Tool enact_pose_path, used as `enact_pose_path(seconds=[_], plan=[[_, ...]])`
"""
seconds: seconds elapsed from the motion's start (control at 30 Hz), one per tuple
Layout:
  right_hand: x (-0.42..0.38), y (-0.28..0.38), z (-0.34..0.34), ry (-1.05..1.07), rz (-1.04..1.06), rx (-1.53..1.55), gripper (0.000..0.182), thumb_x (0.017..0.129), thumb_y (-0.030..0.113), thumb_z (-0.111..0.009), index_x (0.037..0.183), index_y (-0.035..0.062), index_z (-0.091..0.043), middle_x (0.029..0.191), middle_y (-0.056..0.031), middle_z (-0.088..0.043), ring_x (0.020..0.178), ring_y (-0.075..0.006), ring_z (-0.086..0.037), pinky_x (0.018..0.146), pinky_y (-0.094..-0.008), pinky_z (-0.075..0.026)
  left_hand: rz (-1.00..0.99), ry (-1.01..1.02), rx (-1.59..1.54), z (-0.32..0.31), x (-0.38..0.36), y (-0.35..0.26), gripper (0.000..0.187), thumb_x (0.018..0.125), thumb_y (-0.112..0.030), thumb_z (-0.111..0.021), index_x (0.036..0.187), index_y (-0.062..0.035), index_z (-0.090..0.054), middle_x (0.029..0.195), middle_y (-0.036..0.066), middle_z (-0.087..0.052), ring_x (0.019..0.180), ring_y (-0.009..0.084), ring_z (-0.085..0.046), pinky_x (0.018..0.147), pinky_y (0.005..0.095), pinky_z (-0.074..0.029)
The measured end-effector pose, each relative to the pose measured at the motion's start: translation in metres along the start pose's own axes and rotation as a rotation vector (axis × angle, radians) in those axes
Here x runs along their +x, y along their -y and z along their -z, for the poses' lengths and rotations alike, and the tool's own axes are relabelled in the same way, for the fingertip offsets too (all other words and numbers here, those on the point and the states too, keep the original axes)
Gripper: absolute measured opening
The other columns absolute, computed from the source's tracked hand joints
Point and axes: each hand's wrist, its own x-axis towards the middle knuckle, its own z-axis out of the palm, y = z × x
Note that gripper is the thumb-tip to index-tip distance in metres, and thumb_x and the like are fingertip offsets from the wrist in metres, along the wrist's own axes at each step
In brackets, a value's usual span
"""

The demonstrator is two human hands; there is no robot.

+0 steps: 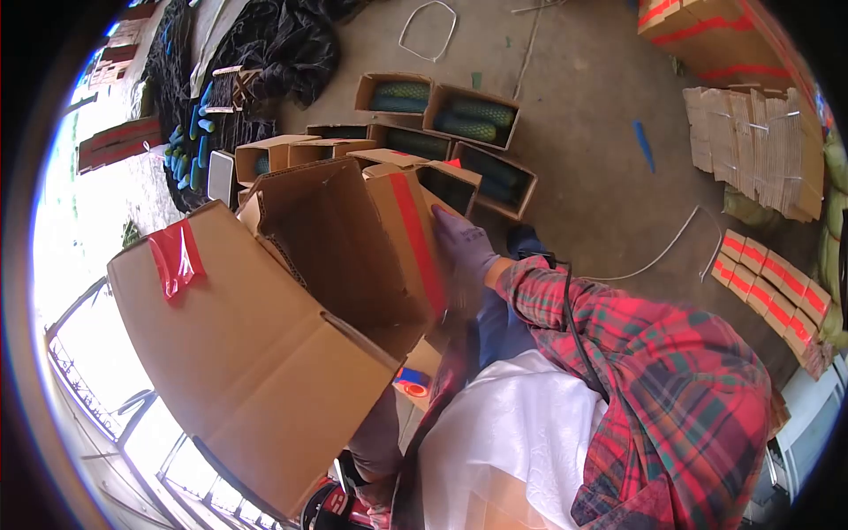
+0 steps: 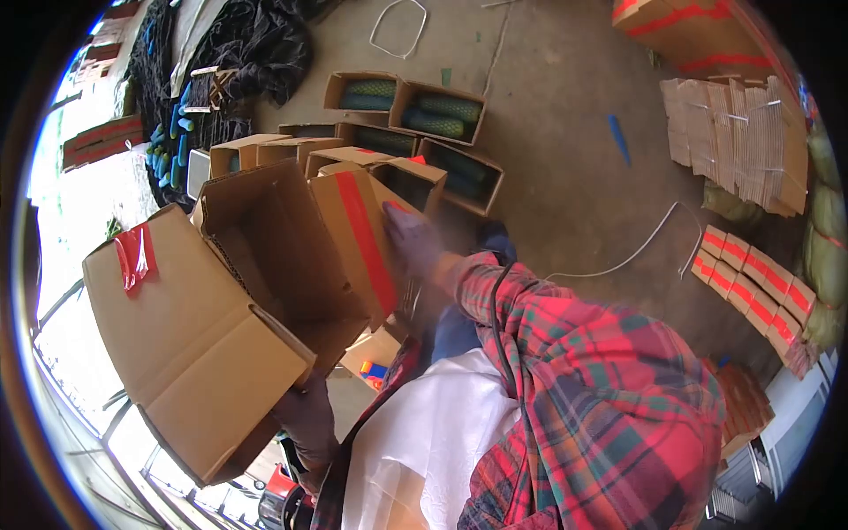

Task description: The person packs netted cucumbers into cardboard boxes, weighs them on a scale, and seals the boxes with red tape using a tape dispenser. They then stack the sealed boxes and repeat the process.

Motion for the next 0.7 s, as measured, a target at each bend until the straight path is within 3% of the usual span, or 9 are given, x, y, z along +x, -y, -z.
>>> enact_pose_path(seconds=[0.03, 0.1, 0.2, 0.27, 0.37, 0.47, 0.53, 0.6, 0.7], plan=[[0.006, 0.004, 0.002, -0.023, -0.098, 0.31, 0.078, 0.079, 0.037, -0.074, 0.142, 0.0044, -0.042, 0.156, -0.0214, -0.023, 0.142, -0.0347, -0.029, 0.111, -0.0402, -0.035, 0.096, 0.013, -0.052, -0.001, -0.001, 0.001, 0.057, 0.083, -0.025, -0.072, 0.127, 0.005, -0.052, 0.118, 0.029, -0.058, 0.113, 0.0426, -0.056, 0.096, 0.0459, -0.044], [0.017, 0.0, -0.002, -0.152, -0.039, 0.221, 0.074, 0.084, 0.038, -0.067, 0.145, 0.0067, -0.039, 0.154, -0.0194, -0.028, 0.141, -0.0315, -0.033, 0.11, -0.0381, -0.037, 0.424, 0.108, -0.343, 0.005, 0.004, 0.003, 0.056, 0.086, -0.026, -0.07, 0.127, 0.006, -0.052, 0.121, 0.029, -0.058, 0.115, 0.0431, -0.056, 0.097, 0.0459, -0.044], [0.034, -0.032, -0.02, -0.23, 0.162, -0.337, 0.068, 0.09, 0.037, -0.058, 0.148, 0.0099, -0.037, 0.14, -0.0151, -0.053, 0.13, -0.0263, -0.051, 0.105, -0.0357, -0.042, 0.586, 0.17, -0.374, 0.007, 0.005, 0.012, 0.054, 0.09, -0.026, -0.067, 0.129, 0.0071, -0.051, 0.125, 0.029, -0.056, 0.117, 0.0424, -0.055, 0.099, 0.0444, -0.043], [0.043, -0.041, -0.021, 0.029, -0.076, 0.149, 0.071, 0.087, 0.038, -0.061, 0.147, 0.0087, -0.039, 0.134, -0.0165, -0.058, 0.124, -0.0272, -0.056, 0.103, -0.0363, -0.044, 0.687, 0.139, -0.429, 0.004, -0.004, 0.026, 0.054, 0.092, -0.026, -0.065, 0.132, 0.0076, -0.049, 0.129, 0.028, -0.055, 0.118, 0.0401, -0.055, 0.1, 0.0427, -0.042], [0.044, 0.03, 0.071, 0.395, -0.097, -0.177, 0.068, 0.086, 0.036, -0.061, 0.145, 0.007, -0.043, 0.12, -0.017, -0.065, 0.111, -0.0272, -0.064, 0.095, -0.0355, -0.048, 0.936, 0.01, -0.656, 0.006, -0.022, 0.049, 0.051, 0.095, -0.023, -0.062, 0.134, 0.0076, -0.048, 0.132, 0.025, -0.055, 0.119, 0.0352, -0.055, 0.101, 0.0405, -0.042], [0.066, 0.048, 0.109, 0.401, -0.069, -0.17, 0.061, 0.086, 0.042, -0.06, 0.138, 0.0108, -0.052, 0.112, -0.0181, -0.068, 0.107, -0.036, -0.063, 0.094, -0.041, -0.049, 1.134, -0.06, -0.815, 0.011, -0.032, 0.057, 0.046, 0.097, -0.018, -0.059, 0.134, 0.0069, -0.049, 0.132, 0.018, -0.056, 0.115, 0.0247, -0.057, 0.095, 0.0358, -0.047], [0.099, 0.052, 0.118, 0.147, 0.034, -0.051, 0.067, 0.086, 0.041, -0.061, 0.141, 0.0044, -0.047, 0.103, -0.0166, -0.07, 0.099, -0.0306, -0.066, 0.088, -0.0377, -0.052, 1.376, 0.039, -0.908, 0.023, -0.035, 0.054, 0.044, 0.097, -0.016, -0.059, 0.134, 0.0064, -0.05, 0.128, 0.016, -0.057, 0.111, 0.022, -0.059, 0.09, 0.0336, -0.05], [0.155, 0.048, 0.104, -0.098, -0.044, 0.321, 0.079, 0.085, 0.037, -0.07, 0.146, -0.0007, -0.037, 0.112, -0.0133, -0.067, 0.089, -0.0163, -0.065, 0.079, -0.0311, -0.053, 1.311, -0.126, -0.987, 0.013, -0.052, 0.05, 0.042, 0.098, -0.014, -0.059, 0.134, 0.0055, -0.05, 0.123, 0.013, -0.059, 0.107, 0.0195, -0.06, 0.085, 0.032, -0.051], [0.215, 0.082, 0.081, 0.281, 0.042, 0.418, 0.095, 0.08, 0.048, -0.073, 0.147, -0.0047, -0.031, 0.123, -0.0183, -0.061, 0.107, -0.0261, -0.062, 0.091, -0.0327, -0.049, 1.27, -0.395, -1.039, -0.001, -0.082, 0.054, 0.044, 0.095, -0.012, -0.061, 0.134, 0.0057, -0.049, 0.118, 0.01, -0.06, 0.097, 0.0172, -0.061, 0.079, 0.0302, -0.052]])
